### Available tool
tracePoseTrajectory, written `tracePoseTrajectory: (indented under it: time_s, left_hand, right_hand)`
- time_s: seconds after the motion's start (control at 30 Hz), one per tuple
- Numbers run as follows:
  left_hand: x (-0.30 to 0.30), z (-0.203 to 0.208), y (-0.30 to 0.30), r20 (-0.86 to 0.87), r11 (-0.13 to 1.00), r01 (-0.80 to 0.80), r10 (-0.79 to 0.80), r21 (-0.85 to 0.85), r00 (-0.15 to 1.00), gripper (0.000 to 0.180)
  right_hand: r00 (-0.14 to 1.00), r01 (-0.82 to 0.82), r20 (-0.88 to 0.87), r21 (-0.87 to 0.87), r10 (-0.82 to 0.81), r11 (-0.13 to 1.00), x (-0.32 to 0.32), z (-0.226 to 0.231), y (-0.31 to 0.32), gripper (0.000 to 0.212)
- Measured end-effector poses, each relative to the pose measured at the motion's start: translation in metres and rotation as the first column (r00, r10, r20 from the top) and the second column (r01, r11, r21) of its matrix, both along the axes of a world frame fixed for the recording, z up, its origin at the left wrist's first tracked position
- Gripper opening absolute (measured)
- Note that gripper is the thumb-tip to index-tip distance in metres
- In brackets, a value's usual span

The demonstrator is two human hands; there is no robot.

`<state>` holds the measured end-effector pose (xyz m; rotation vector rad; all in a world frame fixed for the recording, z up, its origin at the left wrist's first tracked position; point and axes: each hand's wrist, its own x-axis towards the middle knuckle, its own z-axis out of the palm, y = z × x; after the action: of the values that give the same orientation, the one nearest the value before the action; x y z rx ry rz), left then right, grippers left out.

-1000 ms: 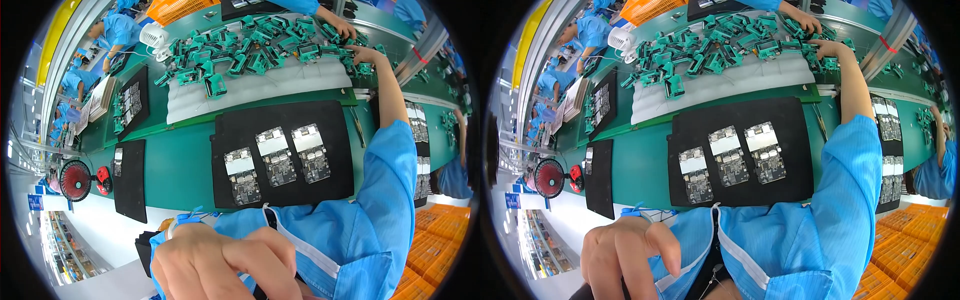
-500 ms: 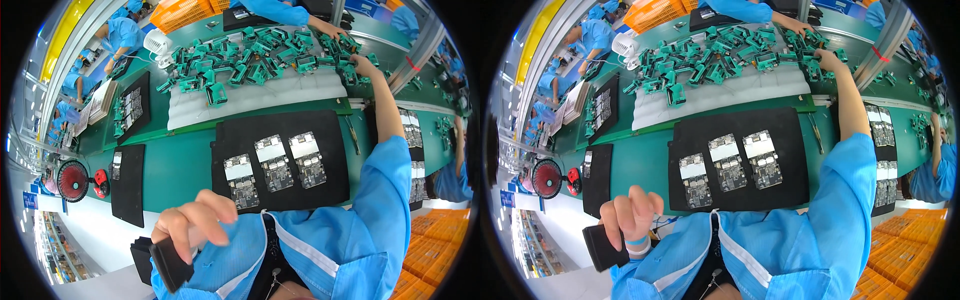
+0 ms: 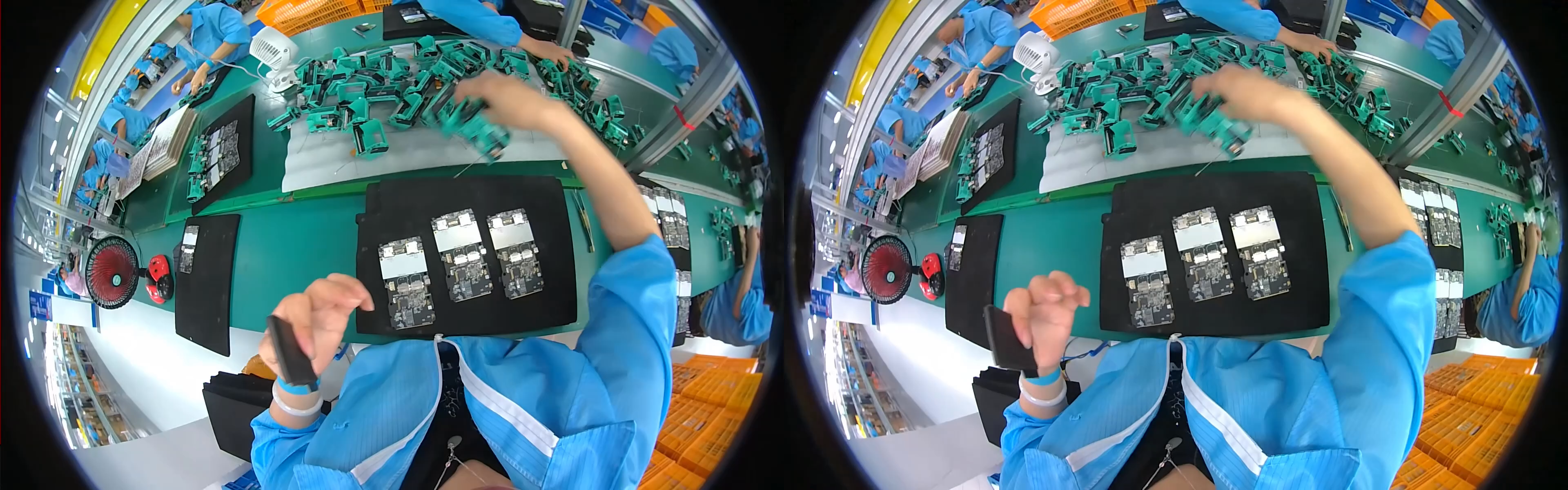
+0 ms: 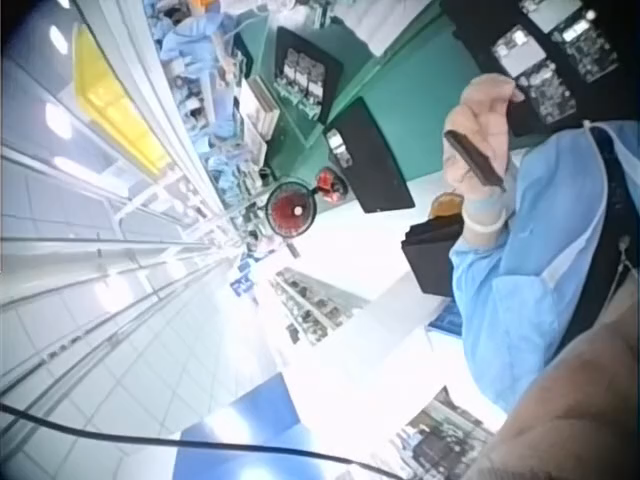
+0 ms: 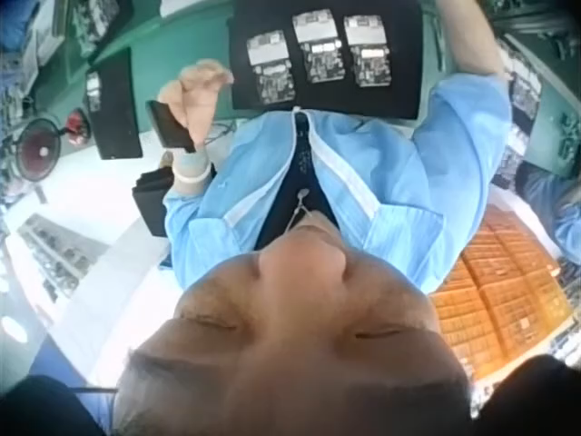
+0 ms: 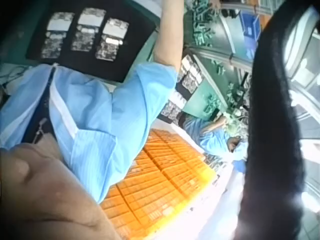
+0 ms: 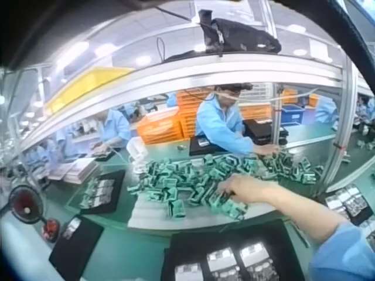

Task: The person assembles electronic components onto circuit boards by hand.

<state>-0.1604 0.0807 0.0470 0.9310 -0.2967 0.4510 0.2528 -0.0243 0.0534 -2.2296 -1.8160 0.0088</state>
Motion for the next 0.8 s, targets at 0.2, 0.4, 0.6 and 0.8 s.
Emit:
tracePoseTrajectory:
  time_s: [0.2, 0.4, 0.6, 0.8]
  left_hand:
    - [0.01, -0.014, 0.009, -0.102, 1.0, -0.007, 0.009, 0.014, 0.995, 0.037]
    - [0.07, -0.012, 0.005, -0.246, 0.891, -0.371, 0.434, 0.263, 0.867, 0.031]
    - [0.091, -0.029, 0.034, -0.379, 0.999, 0.009, -0.022, -0.038, 0.925, 0.029]
    - [0.08, -0.03, 0.024, -0.231, 0.931, 0.052, -0.143, -0.36, 0.962, 0.028]
  right_hand:
    - [0.998, 0.064, 0.017, -0.093, -0.063, 0.994, -0.024, -0.035, 0.029, 0.047]
    - [0.993, -0.115, 0.024, 0.297, 0.113, 0.948, -0.061, 0.003, 0.015, 0.036]
    - [0.918, -0.366, -0.057, 0.255, 0.392, 0.895, -0.134, 0.036, -0.002, 0.042]
    - [-0.004, 0.229, -0.962, 0.265, 0.273, 0.937, -0.156, -0.002, -0.012, 0.089]
